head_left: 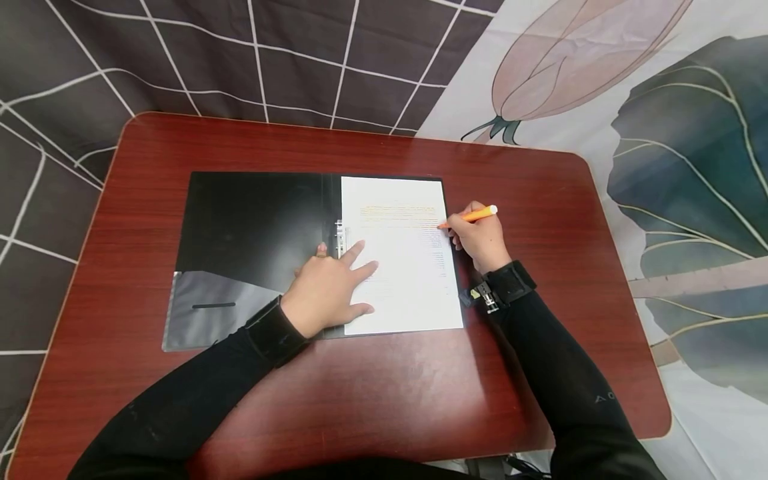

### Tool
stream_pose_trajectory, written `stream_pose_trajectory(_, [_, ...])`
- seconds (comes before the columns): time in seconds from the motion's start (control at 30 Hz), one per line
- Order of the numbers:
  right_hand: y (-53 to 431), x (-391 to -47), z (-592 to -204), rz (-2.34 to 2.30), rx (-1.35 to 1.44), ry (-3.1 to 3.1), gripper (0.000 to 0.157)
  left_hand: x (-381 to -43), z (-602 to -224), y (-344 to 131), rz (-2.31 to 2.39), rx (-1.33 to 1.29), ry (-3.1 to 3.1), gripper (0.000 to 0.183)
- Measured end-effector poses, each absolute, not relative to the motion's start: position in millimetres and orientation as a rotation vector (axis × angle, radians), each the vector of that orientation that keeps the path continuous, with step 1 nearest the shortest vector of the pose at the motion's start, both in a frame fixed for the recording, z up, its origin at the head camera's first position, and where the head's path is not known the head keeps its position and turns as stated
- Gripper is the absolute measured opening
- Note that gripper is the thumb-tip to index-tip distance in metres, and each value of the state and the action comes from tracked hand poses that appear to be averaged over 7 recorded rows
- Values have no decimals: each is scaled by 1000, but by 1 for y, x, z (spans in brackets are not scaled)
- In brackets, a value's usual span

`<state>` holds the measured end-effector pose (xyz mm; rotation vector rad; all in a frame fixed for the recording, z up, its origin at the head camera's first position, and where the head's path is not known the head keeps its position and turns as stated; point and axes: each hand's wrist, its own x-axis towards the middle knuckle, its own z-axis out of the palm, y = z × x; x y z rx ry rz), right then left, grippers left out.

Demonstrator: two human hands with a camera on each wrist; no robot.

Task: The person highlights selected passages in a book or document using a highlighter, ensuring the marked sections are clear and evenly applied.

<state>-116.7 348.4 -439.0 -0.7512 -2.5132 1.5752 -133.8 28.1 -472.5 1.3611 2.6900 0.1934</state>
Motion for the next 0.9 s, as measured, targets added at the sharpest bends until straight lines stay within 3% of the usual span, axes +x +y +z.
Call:
stream_pose_trajectory(0.4, [334,-121,-435,1647,-707,-2452,21,-134,-471,21,168,1333,2670,82])
stream_pose_trajectory(0.67, [285,-138,-422,1630,-523,-2564,15,-131,-449,28,139,1285,2604,82])
stream_pose_trajectory(0.9, [246,-149,-433,1592,-437,-2709,14,-141,-480,34,161,1301,2623,86])
